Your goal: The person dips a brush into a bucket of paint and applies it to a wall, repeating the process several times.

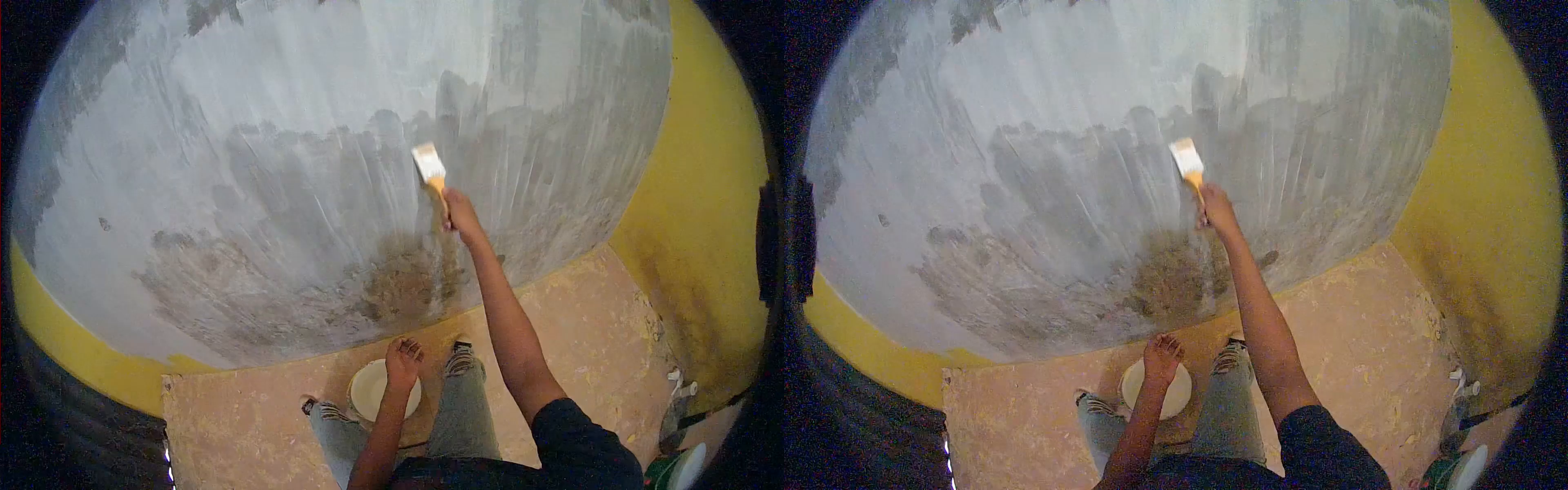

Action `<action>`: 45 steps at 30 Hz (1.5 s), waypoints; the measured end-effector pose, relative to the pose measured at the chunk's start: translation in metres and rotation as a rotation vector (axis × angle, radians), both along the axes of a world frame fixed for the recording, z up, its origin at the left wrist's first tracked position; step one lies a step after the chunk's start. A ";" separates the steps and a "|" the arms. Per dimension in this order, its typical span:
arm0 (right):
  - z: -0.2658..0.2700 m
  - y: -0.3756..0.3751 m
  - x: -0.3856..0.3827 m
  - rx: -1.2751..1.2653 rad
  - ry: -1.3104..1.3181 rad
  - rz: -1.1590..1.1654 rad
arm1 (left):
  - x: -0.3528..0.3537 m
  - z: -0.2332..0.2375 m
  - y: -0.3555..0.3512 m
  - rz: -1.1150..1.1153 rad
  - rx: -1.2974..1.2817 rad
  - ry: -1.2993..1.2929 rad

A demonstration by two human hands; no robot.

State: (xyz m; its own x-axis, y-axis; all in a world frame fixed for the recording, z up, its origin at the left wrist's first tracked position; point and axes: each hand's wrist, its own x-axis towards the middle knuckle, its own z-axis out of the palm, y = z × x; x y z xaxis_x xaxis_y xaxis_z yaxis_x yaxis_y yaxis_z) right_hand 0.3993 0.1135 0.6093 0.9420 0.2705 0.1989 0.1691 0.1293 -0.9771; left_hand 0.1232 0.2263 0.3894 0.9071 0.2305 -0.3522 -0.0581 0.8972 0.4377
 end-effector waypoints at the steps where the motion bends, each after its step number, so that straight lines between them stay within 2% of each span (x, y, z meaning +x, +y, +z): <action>1: -0.023 -0.002 -0.004 0.026 0.100 0.040 | -0.001 -0.003 0.000 -0.002 0.003 -0.004; 4: -0.113 -0.011 0.016 0.142 0.253 0.201 | -0.002 -0.005 0.001 -0.026 -0.065 -0.023; 5: -0.111 -0.016 0.010 0.143 0.244 0.201 | -0.004 0.000 0.000 -0.037 -0.043 -0.011; 7: -0.089 -0.029 -0.011 0.112 0.503 0.062 | -0.002 0.002 0.000 -0.051 -0.018 -0.004; 10: -0.033 -0.045 -0.007 0.108 0.378 0.082 | 0.002 -0.007 0.000 -0.033 -0.094 0.054; 12: 0.016 -0.051 0.031 -0.183 0.164 0.066 | 0.006 -0.009 -0.001 -0.048 -0.093 -0.038; 13: 0.029 -0.051 0.071 -0.194 0.084 0.209 | 0.008 -0.011 -0.002 -0.053 -0.093 -0.038; 14: 0.095 -0.047 0.040 -0.184 0.111 0.137 | 0.009 -0.014 -0.003 -0.058 -0.088 -0.035; 15: 0.128 -0.048 0.069 -0.275 0.136 0.198 | 0.011 -0.015 -0.003 -0.063 -0.081 -0.032; 17: 0.191 -0.052 0.071 -0.100 0.207 0.224 | 0.010 -0.008 -0.007 -0.051 -0.078 -0.009; 18: 0.213 -0.052 0.062 -0.102 0.202 0.223 | 0.012 -0.006 -0.009 -0.037 -0.078 0.014; 20: 0.242 -0.051 0.043 0.176 0.239 0.049 | 0.020 -0.017 -0.009 -0.061 -0.086 -0.020; 21: 0.246 -0.052 0.033 0.173 0.241 0.048 | 0.021 -0.022 -0.009 -0.085 -0.090 -0.050; 23: 0.239 -0.057 0.012 0.154 0.058 0.066 | 0.017 -0.012 -0.015 -0.082 -0.078 -0.054; 27: 0.179 -0.047 0.010 0.199 -0.049 -0.028 | 0.017 -0.002 -0.020 -0.063 -0.100 -0.031; 29: 0.114 -0.043 0.036 0.093 0.044 0.097 | 0.014 0.001 -0.020 -0.058 -0.114 -0.039; 31: 0.078 -0.040 0.021 0.123 0.247 0.094 | 0.010 0.000 -0.018 -0.056 -0.129 -0.045; 32: 0.067 -0.042 0.022 0.121 0.240 0.095 | 0.011 -0.004 -0.016 -0.068 -0.135 -0.051; 33: 0.057 -0.050 0.025 0.146 0.369 0.200 | 0.011 -0.007 -0.016 -0.079 -0.143 -0.056; 34: 0.054 -0.056 0.024 0.173 0.502 0.303 | 0.010 -0.010 -0.016 -0.078 -0.143 -0.057; 37: 0.073 -0.075 0.021 0.090 0.542 0.300 | 0.013 -0.018 -0.011 -0.103 -0.151 -0.099; 40: 0.101 -0.079 0.016 0.028 0.367 0.247 | 0.016 -0.024 -0.010 -0.122 -0.072 -0.026; 42: 0.128 -0.076 0.014 0.096 0.389 0.250 | 0.014 -0.015 -0.016 -0.115 -0.213 -0.075; 45: 0.172 -0.064 0.062 0.141 0.317 0.296 | 0.014 0.012 -0.026 -0.098 -0.160 -0.075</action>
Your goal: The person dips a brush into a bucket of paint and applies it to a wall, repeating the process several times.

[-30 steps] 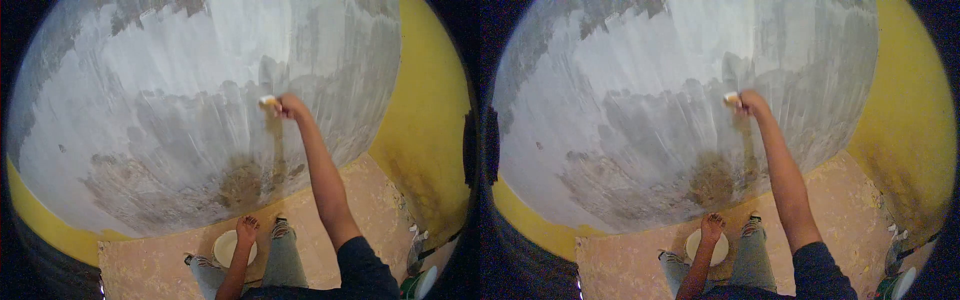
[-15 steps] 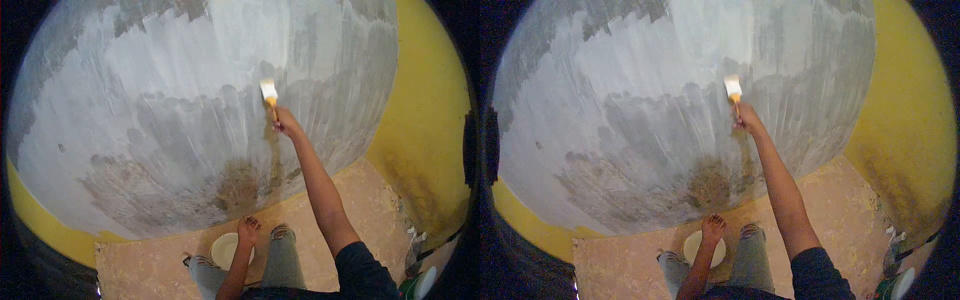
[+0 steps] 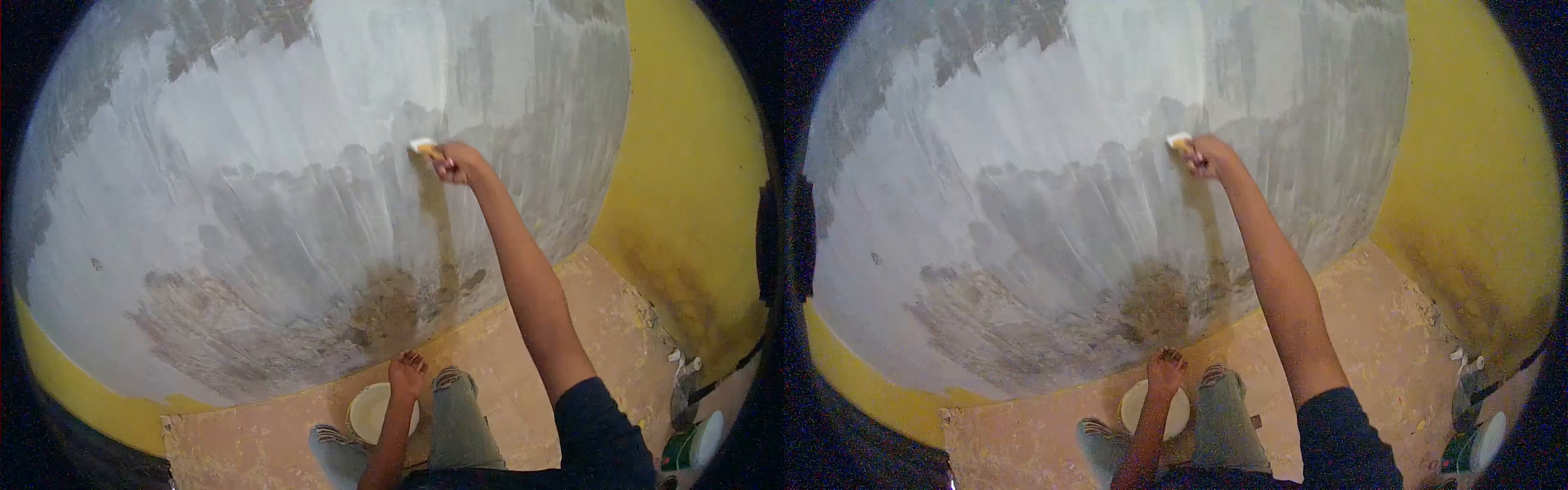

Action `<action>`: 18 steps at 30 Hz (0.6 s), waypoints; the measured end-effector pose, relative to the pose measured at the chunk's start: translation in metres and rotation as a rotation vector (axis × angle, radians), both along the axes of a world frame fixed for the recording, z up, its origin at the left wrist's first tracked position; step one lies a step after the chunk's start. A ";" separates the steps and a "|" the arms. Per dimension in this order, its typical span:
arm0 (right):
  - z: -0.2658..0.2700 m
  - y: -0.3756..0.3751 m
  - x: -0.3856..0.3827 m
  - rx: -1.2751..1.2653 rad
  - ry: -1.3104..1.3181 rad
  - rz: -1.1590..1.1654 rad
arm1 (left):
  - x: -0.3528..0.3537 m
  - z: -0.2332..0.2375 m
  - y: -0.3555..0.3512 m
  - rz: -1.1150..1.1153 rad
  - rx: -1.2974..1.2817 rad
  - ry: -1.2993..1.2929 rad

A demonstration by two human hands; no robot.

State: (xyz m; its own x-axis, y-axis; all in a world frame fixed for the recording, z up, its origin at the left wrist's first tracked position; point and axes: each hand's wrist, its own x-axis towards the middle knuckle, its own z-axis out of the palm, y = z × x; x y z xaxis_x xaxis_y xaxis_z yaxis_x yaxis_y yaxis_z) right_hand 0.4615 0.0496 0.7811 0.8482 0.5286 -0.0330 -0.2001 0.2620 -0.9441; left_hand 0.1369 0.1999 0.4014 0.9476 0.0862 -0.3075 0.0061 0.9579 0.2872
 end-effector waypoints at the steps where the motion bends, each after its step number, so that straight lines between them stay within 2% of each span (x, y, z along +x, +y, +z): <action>1: 0.014 0.004 0.007 -0.007 -0.022 -0.023 | 0.003 0.005 -0.002 -0.002 0.001 0.004; 2: 0.027 0.007 -0.005 -0.005 -0.020 -0.024 | 0.007 0.011 -0.003 0.022 0.015 0.002; 4: 0.063 0.009 -0.042 0.147 -0.116 -0.167 | 0.014 0.013 0.002 0.047 0.034 -0.003; 5: 0.061 0.010 -0.051 0.166 -0.144 -0.183 | 0.020 0.009 0.006 0.062 0.062 -0.042; 8: 0.020 0.015 -0.050 0.174 -0.246 -0.187 | 0.023 0.027 0.009 0.078 0.082 -0.099; 10: -0.023 0.021 -0.052 0.111 -0.210 -0.236 | 0.029 0.040 0.012 0.075 0.080 -0.114; 12: -0.065 0.026 -0.050 0.065 0.001 -0.230 | 0.039 0.042 0.014 0.096 0.230 -0.083; 13: -0.081 0.023 -0.049 0.059 0.002 -0.229 | 0.041 0.047 0.013 0.097 0.225 -0.081; 15: -0.103 0.012 -0.050 0.063 0.088 -0.099 | 0.043 0.060 0.011 0.029 0.168 -0.161; 18: -0.112 0.003 -0.066 0.047 0.106 -0.163 | 0.037 0.086 0.003 -0.033 0.149 -0.086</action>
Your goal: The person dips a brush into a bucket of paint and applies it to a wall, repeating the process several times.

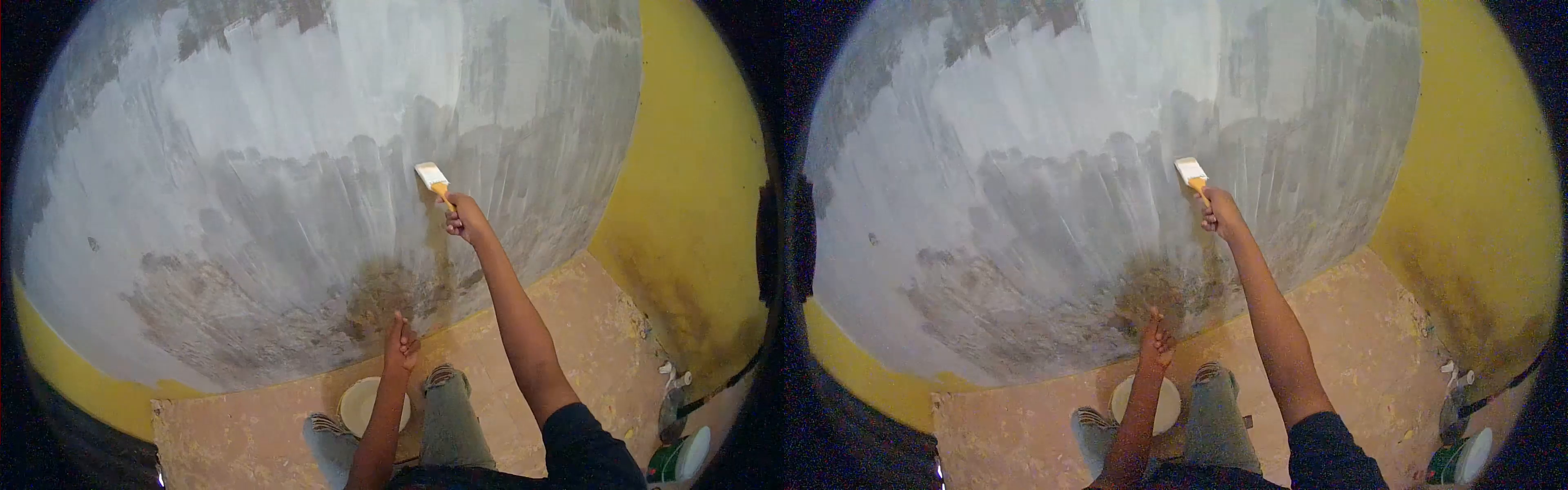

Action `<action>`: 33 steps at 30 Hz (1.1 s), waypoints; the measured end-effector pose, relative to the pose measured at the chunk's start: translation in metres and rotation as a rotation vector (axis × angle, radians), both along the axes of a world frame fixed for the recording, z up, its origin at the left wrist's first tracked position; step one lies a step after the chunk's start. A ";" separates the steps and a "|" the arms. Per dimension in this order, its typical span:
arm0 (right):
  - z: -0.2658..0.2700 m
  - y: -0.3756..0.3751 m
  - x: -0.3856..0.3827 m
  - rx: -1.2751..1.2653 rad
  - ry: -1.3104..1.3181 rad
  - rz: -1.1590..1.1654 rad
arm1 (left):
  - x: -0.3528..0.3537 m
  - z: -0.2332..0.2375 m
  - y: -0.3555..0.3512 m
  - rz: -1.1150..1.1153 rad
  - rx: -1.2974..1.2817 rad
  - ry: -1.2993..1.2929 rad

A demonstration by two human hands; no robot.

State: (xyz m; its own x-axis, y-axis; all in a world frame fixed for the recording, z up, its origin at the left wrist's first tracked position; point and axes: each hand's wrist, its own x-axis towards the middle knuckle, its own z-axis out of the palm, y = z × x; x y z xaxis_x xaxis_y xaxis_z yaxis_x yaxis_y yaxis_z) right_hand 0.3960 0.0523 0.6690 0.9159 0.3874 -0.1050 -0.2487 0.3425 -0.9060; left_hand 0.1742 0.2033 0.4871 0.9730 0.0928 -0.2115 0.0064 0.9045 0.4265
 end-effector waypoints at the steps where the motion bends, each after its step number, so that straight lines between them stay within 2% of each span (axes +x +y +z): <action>1: -0.002 -0.001 -0.010 -0.003 -0.002 0.005 | -0.001 0.005 -0.002 0.005 -0.003 -0.002; 3: -0.009 -0.002 -0.035 0.035 -0.093 -0.027 | -0.003 0.010 -0.006 -0.041 0.044 -0.114; 6: -0.047 0.005 -0.072 0.141 -0.084 -0.020 | -0.008 0.008 -0.010 -0.048 0.008 -0.109; 10: -0.114 0.030 -0.138 0.226 0.067 0.041 | -0.024 -0.003 -0.005 -0.010 0.028 -0.083; 13: -0.167 0.053 -0.191 0.184 0.158 0.078 | -0.050 -0.022 0.009 0.018 -0.018 -0.044; 15: -0.207 0.071 -0.219 0.227 0.267 0.136 | -0.075 -0.046 0.023 0.068 0.167 0.098; 16: -0.222 0.078 -0.229 0.222 0.282 0.154 | -0.089 -0.056 0.030 0.087 0.163 0.113; 18: -0.245 0.096 -0.252 0.176 0.278 0.195 | -0.119 -0.072 0.047 0.039 0.584 0.199; 19: -0.250 0.105 -0.261 0.173 0.296 0.215 | -0.130 -0.077 0.051 0.055 0.580 0.220; 21: -0.259 0.124 -0.279 -0.055 0.310 0.167 | -0.153 -0.082 0.059 0.107 0.848 0.268; 22: -0.263 0.134 -0.289 -0.065 0.322 0.188 | -0.165 -0.083 0.065 0.121 0.839 0.289; 25: -0.291 0.157 -0.327 -0.195 0.218 0.189 | -0.198 -0.098 0.089 -0.027 0.709 0.282; 28: -0.331 0.185 -0.363 -0.120 0.219 0.320 | -0.226 -0.124 0.106 0.068 0.652 0.255; 30: -0.361 0.202 -0.387 -0.238 0.428 0.321 | -0.246 -0.151 0.126 0.120 0.666 0.248; 31: -0.365 0.205 -0.396 -0.383 0.443 0.382 | -0.255 -0.170 0.137 0.151 0.633 0.260; 32: -0.367 0.206 -0.399 -0.399 0.449 0.389 | -0.262 -0.187 0.146 0.182 0.599 0.273; 33: -0.380 0.194 -0.409 -0.412 0.449 0.404 | -0.264 -0.219 0.161 0.220 0.222 0.261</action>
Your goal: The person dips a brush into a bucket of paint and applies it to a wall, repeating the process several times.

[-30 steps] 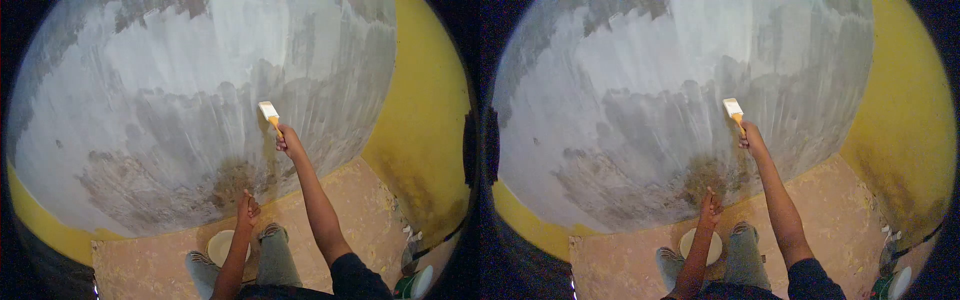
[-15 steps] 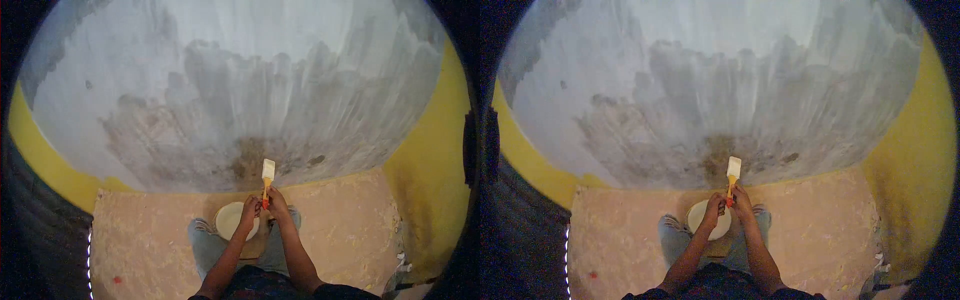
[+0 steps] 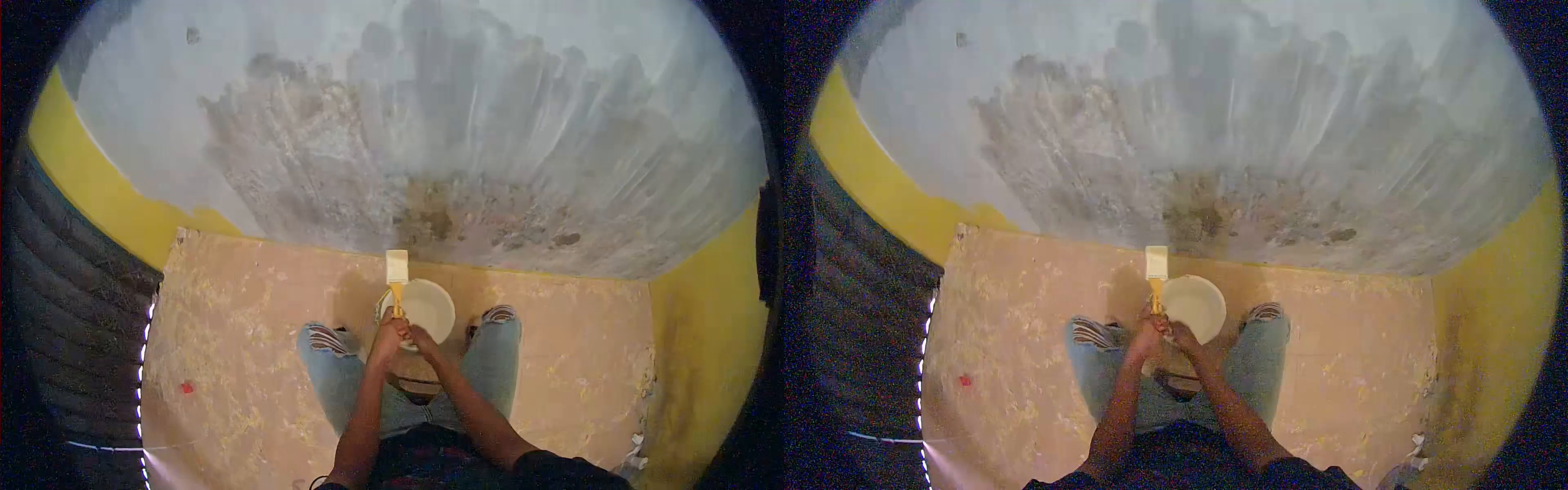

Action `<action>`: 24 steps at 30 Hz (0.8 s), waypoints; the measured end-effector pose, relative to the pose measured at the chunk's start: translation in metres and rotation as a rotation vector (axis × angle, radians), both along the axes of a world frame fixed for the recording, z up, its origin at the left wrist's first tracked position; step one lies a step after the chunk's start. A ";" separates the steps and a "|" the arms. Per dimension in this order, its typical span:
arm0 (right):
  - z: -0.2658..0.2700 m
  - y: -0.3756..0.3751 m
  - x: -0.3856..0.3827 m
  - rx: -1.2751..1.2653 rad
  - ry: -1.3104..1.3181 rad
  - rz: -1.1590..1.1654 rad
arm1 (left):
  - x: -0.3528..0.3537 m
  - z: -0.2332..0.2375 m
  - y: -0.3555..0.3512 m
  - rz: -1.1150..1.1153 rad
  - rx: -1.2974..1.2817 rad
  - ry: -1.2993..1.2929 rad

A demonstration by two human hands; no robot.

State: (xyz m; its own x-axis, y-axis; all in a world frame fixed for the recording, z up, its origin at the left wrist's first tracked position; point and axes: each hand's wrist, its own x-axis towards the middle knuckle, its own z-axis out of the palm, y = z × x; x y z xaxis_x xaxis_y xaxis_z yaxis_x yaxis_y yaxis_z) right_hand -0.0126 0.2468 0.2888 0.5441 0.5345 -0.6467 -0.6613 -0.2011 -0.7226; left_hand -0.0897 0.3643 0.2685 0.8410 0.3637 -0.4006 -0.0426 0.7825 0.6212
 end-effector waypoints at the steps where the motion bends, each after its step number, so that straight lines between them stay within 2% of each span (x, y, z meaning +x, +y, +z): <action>1: -0.014 0.002 -0.009 -0.007 0.002 0.015 | -0.002 0.002 0.004 0.007 -0.015 0.009; 4: -0.058 -0.001 -0.044 -0.004 0.000 0.051 | 0.004 0.015 0.025 0.148 0.069 -0.005; 6: -0.105 -0.028 -0.079 0.016 -0.008 0.076 | 0.011 0.016 0.033 0.200 0.058 0.125; 9: -0.135 0.040 -0.095 0.037 0.012 0.109 | 0.021 -0.007 0.067 0.180 -0.001 0.200; 13: -0.143 0.054 -0.106 0.024 0.058 0.150 | 0.024 0.022 0.102 0.163 -0.046 0.356; 14: -0.143 0.047 -0.120 0.027 0.065 0.158 | 0.025 0.014 0.112 0.161 -0.050 0.370; 16: -0.137 0.111 -0.141 0.047 0.080 0.165 | 0.015 -0.009 0.132 0.143 -0.031 0.259; 20: -0.125 0.204 -0.145 0.093 0.114 0.137 | -0.005 0.000 0.182 0.084 -0.022 0.274; 22: -0.127 0.215 -0.178 0.108 0.116 0.111 | -0.018 0.002 0.210 0.020 0.014 0.364; 24: -0.140 0.253 -0.198 0.118 0.106 0.101 | -0.044 -0.010 0.237 -0.003 -0.004 0.289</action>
